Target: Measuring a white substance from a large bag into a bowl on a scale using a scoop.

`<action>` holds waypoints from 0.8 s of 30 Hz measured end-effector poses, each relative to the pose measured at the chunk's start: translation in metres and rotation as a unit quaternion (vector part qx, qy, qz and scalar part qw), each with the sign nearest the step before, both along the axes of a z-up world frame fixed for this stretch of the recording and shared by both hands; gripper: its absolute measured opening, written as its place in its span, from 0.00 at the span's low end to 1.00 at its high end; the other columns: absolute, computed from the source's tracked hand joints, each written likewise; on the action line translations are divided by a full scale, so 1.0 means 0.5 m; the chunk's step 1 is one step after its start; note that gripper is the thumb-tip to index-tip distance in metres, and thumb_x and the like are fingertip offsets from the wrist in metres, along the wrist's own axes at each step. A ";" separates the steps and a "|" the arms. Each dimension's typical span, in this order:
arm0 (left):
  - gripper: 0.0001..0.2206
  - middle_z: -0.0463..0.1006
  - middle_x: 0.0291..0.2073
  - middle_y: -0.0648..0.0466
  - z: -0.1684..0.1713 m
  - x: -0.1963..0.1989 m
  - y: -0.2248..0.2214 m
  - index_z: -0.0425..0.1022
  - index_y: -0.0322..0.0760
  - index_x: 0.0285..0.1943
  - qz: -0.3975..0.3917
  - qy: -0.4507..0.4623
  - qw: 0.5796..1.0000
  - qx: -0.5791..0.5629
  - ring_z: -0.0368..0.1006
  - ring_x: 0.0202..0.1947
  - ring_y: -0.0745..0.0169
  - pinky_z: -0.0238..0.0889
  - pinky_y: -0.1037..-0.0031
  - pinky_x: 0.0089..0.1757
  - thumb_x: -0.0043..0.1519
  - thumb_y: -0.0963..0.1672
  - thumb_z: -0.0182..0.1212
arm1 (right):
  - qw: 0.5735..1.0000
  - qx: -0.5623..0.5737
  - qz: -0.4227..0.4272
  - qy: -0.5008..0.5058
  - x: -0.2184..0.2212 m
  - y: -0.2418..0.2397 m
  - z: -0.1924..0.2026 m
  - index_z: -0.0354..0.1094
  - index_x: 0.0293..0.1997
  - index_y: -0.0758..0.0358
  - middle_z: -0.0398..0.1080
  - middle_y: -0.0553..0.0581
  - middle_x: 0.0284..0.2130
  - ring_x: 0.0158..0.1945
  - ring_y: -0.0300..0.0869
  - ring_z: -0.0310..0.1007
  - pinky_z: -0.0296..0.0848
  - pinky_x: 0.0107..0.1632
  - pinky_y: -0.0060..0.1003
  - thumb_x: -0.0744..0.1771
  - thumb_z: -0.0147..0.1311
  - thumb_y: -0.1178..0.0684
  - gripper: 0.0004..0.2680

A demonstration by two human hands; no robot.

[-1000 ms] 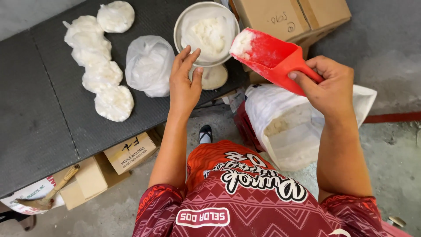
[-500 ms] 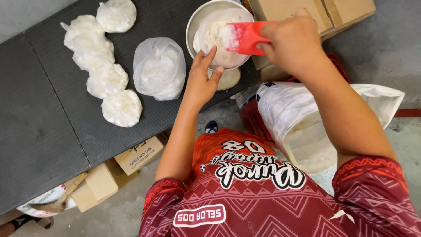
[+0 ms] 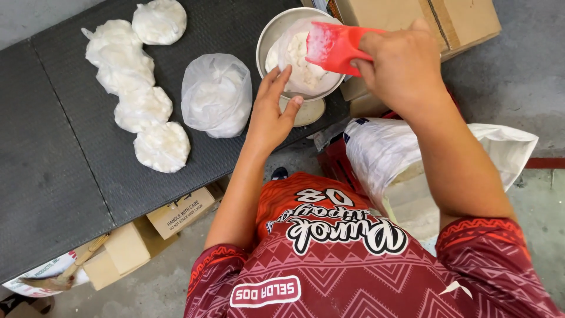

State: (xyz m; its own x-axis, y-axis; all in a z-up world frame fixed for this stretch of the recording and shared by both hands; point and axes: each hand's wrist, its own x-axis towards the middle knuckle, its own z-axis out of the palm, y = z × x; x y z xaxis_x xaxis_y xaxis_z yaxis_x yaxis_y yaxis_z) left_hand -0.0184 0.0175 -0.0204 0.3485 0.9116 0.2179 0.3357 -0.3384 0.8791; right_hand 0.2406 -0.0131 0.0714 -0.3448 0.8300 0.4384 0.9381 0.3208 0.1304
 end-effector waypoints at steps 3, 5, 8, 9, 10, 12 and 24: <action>0.26 0.60 0.73 0.37 0.007 0.001 -0.013 0.66 0.37 0.73 0.014 -0.020 0.999 0.037 0.61 0.72 0.38 0.58 0.63 0.65 0.65 0.42 0.64 | 0.995 -0.006 -0.026 0.100 0.021 -0.041 -0.009 0.75 0.38 0.57 0.73 0.54 0.26 0.33 0.51 0.71 0.64 0.48 0.43 0.66 0.67 0.51 0.05; 0.25 0.61 0.73 0.39 0.014 0.006 -0.025 0.66 0.37 0.73 0.021 -0.035 0.997 0.059 0.61 0.73 0.39 0.59 0.63 0.66 0.65 0.41 0.64 | 0.986 -0.017 -0.043 0.158 0.040 -0.069 -0.023 0.74 0.38 0.59 0.73 0.54 0.27 0.34 0.50 0.72 0.63 0.47 0.44 0.67 0.67 0.52 0.06; 0.22 0.64 0.73 0.43 0.032 0.026 -0.052 0.69 0.38 0.72 0.033 -0.087 0.992 0.088 0.63 0.73 0.44 0.62 0.64 0.67 0.67 0.40 0.63 | 0.964 0.016 -0.065 0.257 0.065 -0.113 -0.047 0.75 0.38 0.63 0.75 0.58 0.29 0.31 0.50 0.68 0.67 0.43 0.41 0.67 0.71 0.55 0.06; 0.21 0.66 0.72 0.44 0.039 0.037 -0.064 0.71 0.38 0.71 0.035 -0.099 0.989 0.100 0.65 0.73 0.46 0.62 0.65 0.67 0.68 0.39 0.63 | 0.940 0.010 -0.073 0.333 0.072 -0.128 -0.054 0.75 0.38 0.65 0.74 0.58 0.29 0.31 0.43 0.70 0.69 0.41 0.36 0.67 0.70 0.58 0.06; 0.20 0.68 0.71 0.46 0.045 0.048 -0.075 0.72 0.38 0.70 0.037 -0.110 0.987 0.111 0.67 0.72 0.48 0.63 0.65 0.68 0.68 0.39 0.63 | 0.910 0.004 -0.080 0.406 0.079 -0.143 -0.061 0.74 0.39 0.68 0.74 0.57 0.30 0.31 0.36 0.72 0.70 0.38 0.31 0.68 0.69 0.60 0.06; 0.19 0.69 0.70 0.46 0.047 0.075 -0.100 0.73 0.38 0.69 0.022 -0.114 0.987 0.109 0.68 0.71 0.49 0.63 0.65 0.67 0.67 0.38 0.63 | 0.896 0.011 -0.085 0.436 0.094 -0.175 -0.082 0.74 0.39 0.69 0.73 0.55 0.28 0.31 0.31 0.69 0.69 0.39 0.29 0.69 0.69 0.62 0.06; 0.20 0.71 0.67 0.46 0.025 0.207 -0.221 0.73 0.37 0.67 -0.106 -0.106 0.986 0.076 0.70 0.67 0.50 0.64 0.67 0.64 0.65 0.38 0.64 | 0.839 0.013 -0.154 0.522 0.164 -0.348 -0.135 0.73 0.39 0.71 0.71 0.48 0.29 0.32 0.27 0.62 0.64 0.37 0.26 0.71 0.69 0.62 0.07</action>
